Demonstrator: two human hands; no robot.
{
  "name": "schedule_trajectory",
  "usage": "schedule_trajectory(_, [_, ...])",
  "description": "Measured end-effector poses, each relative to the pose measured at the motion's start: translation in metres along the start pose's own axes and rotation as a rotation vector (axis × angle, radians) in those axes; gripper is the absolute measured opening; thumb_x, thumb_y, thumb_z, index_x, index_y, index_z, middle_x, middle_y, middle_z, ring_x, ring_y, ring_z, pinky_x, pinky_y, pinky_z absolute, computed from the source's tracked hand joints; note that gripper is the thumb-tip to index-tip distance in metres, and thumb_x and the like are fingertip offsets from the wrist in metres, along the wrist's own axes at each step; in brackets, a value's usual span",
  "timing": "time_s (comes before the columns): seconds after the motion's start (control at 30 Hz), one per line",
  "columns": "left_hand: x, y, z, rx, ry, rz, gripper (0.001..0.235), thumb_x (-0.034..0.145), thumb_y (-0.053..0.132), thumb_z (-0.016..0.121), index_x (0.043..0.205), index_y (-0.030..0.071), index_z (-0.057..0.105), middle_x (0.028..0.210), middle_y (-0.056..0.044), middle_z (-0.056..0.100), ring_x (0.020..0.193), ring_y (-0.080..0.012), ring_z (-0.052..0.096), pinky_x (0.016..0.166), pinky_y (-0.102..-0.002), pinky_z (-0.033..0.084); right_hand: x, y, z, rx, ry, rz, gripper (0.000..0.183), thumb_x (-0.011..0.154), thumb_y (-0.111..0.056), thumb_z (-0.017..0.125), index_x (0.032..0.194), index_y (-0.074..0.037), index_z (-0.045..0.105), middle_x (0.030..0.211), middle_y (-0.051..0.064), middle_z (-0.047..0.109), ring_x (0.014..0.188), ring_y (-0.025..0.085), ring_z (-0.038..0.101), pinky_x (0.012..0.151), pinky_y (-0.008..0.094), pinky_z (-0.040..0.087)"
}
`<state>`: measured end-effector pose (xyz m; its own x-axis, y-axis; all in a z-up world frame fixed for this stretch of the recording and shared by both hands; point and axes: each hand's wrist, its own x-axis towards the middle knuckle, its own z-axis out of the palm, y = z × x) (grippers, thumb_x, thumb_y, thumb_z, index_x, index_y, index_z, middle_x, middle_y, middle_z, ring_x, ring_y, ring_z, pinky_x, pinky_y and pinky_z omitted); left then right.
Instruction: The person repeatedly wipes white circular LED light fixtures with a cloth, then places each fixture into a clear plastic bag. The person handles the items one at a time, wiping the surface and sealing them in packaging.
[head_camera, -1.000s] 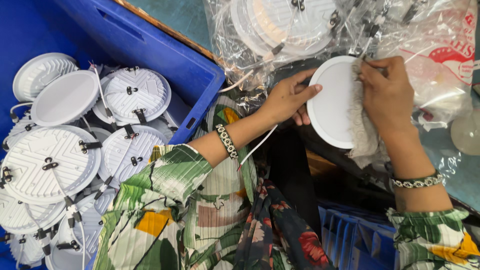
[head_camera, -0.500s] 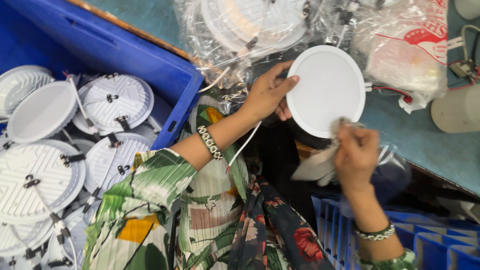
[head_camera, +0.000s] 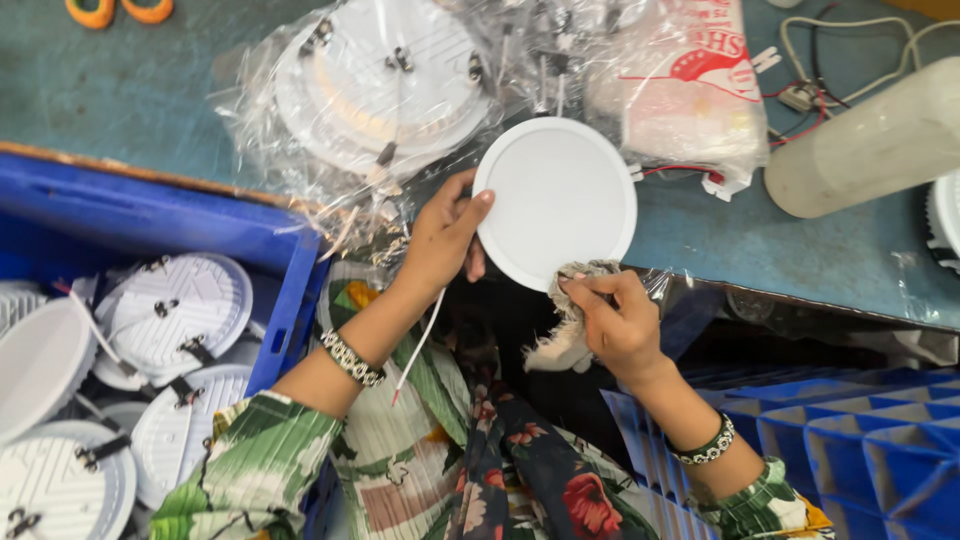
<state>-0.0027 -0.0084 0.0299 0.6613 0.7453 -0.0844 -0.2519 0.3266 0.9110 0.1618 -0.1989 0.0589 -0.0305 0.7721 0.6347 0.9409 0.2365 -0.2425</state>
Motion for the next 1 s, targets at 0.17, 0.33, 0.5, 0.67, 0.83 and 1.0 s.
schedule_trajectory(0.17, [-0.003,0.007,0.000,0.022,-0.053,0.034,0.051,0.104,0.023,0.056,0.147,-0.003,0.048,0.073,-0.006,0.065,0.038,-0.0103,0.054,0.035,-0.025,0.045,0.016,0.034,-0.020,0.077,0.021,0.277,0.023,0.090,0.005,0.074,0.110,-0.006,0.077,0.098,0.011,0.066,0.084,0.020,0.067,0.071,0.029,0.054])
schedule_trajectory(0.33, [-0.001,0.015,-0.001,0.142,-0.042,-0.014,0.051,0.103,0.025,0.055,0.149,0.004,0.051,0.078,-0.007,0.070,0.038,-0.0080,0.055,0.037,-0.021,0.043,0.051,0.083,-0.020,0.059,0.011,0.395,0.020,0.088,-0.002,0.078,0.107,-0.008,0.080,0.092,0.011,0.065,0.082,0.022,0.065,0.073,0.033,0.051])
schedule_trajectory(0.5, [0.000,0.019,0.000,0.147,-0.054,0.023,0.052,0.103,0.024,0.057,0.150,0.005,0.050,0.089,-0.006,0.072,0.039,-0.0055,0.048,0.036,-0.020,0.038,0.087,0.114,-0.007,0.052,-0.095,0.346,0.017,0.088,-0.005,0.077,0.104,-0.009,0.080,0.091,0.009,0.067,0.081,0.024,0.066,0.075,0.035,0.052])
schedule_trajectory(0.67, [-0.001,0.017,0.000,0.177,-0.053,0.014,0.052,0.103,0.024,0.056,0.151,0.004,0.050,0.086,-0.007,0.069,0.037,-0.0054,0.045,0.035,-0.021,0.037,0.127,0.111,0.015,0.014,-0.145,0.189,0.014,0.089,-0.008,0.077,0.103,-0.010,0.080,0.092,0.009,0.067,0.081,0.027,0.067,0.075,0.037,0.052])
schedule_trajectory(0.83, [-0.002,0.017,0.002,0.173,-0.049,0.053,0.054,0.103,0.023,0.056,0.152,0.005,0.048,0.086,-0.007,0.071,0.038,-0.0063,0.050,0.036,-0.021,0.040,0.148,0.099,0.037,0.015,-0.140,0.035,0.011,0.090,-0.008,0.076,0.100,-0.012,0.079,0.096,0.005,0.068,0.086,0.026,0.069,0.074,0.036,0.054])
schedule_trajectory(1.0, [-0.003,0.012,0.002,0.109,-0.035,0.008,0.056,0.103,0.024,0.055,0.154,0.006,0.043,0.079,-0.009,0.069,0.042,-0.0102,0.059,0.039,-0.023,0.050,0.134,0.099,0.025,-0.049,-0.141,0.036,0.015,0.091,-0.004,0.073,0.101,-0.013,0.079,0.100,0.005,0.068,0.089,0.024,0.070,0.075,0.036,0.055])
